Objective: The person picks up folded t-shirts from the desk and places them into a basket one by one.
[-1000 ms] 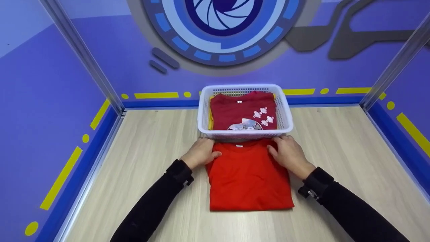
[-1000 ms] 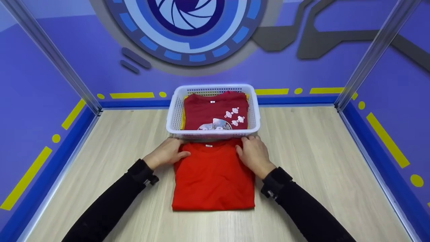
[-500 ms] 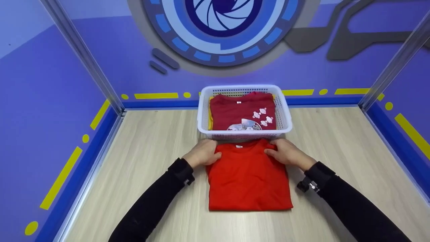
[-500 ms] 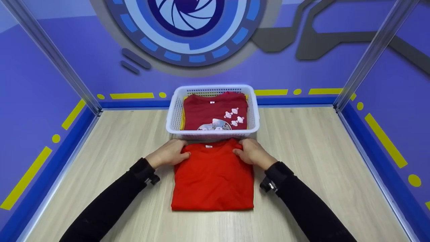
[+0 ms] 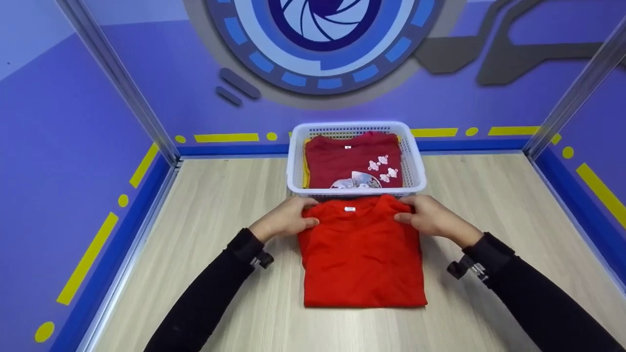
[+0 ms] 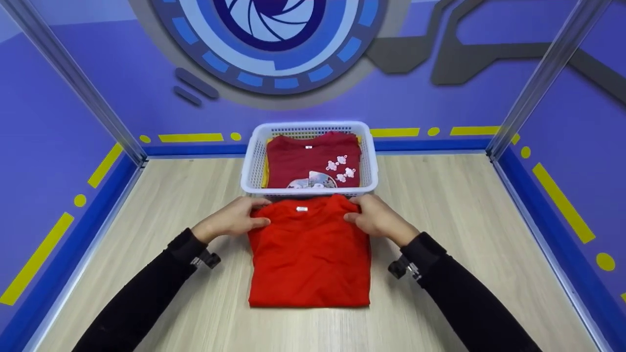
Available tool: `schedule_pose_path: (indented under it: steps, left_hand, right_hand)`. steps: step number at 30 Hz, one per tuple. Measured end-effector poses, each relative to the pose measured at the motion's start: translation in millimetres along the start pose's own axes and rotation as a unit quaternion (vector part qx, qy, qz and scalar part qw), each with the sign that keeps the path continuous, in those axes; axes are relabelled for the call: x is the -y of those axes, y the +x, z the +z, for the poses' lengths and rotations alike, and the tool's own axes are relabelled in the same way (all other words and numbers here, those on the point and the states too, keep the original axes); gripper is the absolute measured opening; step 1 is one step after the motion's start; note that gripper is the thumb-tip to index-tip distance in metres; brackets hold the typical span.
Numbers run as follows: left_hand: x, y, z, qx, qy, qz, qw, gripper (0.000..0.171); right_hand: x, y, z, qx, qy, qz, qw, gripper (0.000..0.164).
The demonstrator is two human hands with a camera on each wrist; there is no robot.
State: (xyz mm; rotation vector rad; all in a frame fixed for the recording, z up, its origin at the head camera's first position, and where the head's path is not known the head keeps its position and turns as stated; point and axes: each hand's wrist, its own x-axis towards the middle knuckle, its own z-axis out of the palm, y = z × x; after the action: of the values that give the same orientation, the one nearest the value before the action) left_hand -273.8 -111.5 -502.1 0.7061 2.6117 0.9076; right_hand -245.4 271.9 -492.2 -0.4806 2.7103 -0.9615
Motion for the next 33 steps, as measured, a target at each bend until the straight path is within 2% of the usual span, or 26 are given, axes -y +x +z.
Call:
schedule_pose_path:
  steps: [5, 8, 14, 17, 20, 22, 26, 31, 33]
  left_hand:
    - [-1.6, -3.8, -8.2, -0.002, -0.032, 0.021, 0.9993, 0.019]
    - [-2.8, -4.8, -12.4, -0.009, -0.041, 0.034, 0.9985, 0.012]
    - [-12.1, -9.1, -26.1, -0.028, -0.043, 0.048, 0.9975, 0.017]
    - [-23.0, -12.9, -37.5, -0.039, -0.041, 0.068, 0.996, 0.021]
    - [-34.4, -16.6, -50.7, -0.065, -0.05, 0.088, 0.9927, 0.022]
    - [-40.5, -18.6, -59.5, -0.089, -0.06, 0.096, 0.9896, 0.022]
    - [-47.8, -20.8, -75.4, -0.121, -0.068, 0.109, 0.9843, 0.023]
    - [-56.3, -20.1, -95.8, -0.145, -0.062, 0.125, 0.9796, 0.023]
    - [-60.9, -19.3, -103.8, -0.15, -0.058, 0.128, 0.9787, 0.022]
  right_hand:
    - [12.8, -9.5, -12.0, -0.017, 0.004, -0.008, 1.0, 0.027]
    - [16.7, -13.0, -17.6, -0.03, -0.009, -0.02, 0.999, 0.027]
    - [21.7, -17.1, -30.0, -0.034, -0.023, -0.045, 0.998, 0.022]
    - [30.9, -22.8, -41.1, -0.04, -0.026, -0.05, 0.998, 0.021]
    - [43.9, -28.6, -53.0, -0.064, -0.036, -0.063, 0.995, 0.011]
    - [52.4, -30.9, -60.0, -0.092, -0.052, -0.074, 0.992, 0.005]
    - [65.0, -31.4, -70.5, -0.144, -0.082, -0.108, 0.98, 0.004]
    - [75.2, -26.8, -81.6, -0.197, -0.095, -0.158, 0.963, 0.008]
    - [79.5, -25.4, -87.2, -0.209, -0.093, -0.167, 0.959, 0.011]
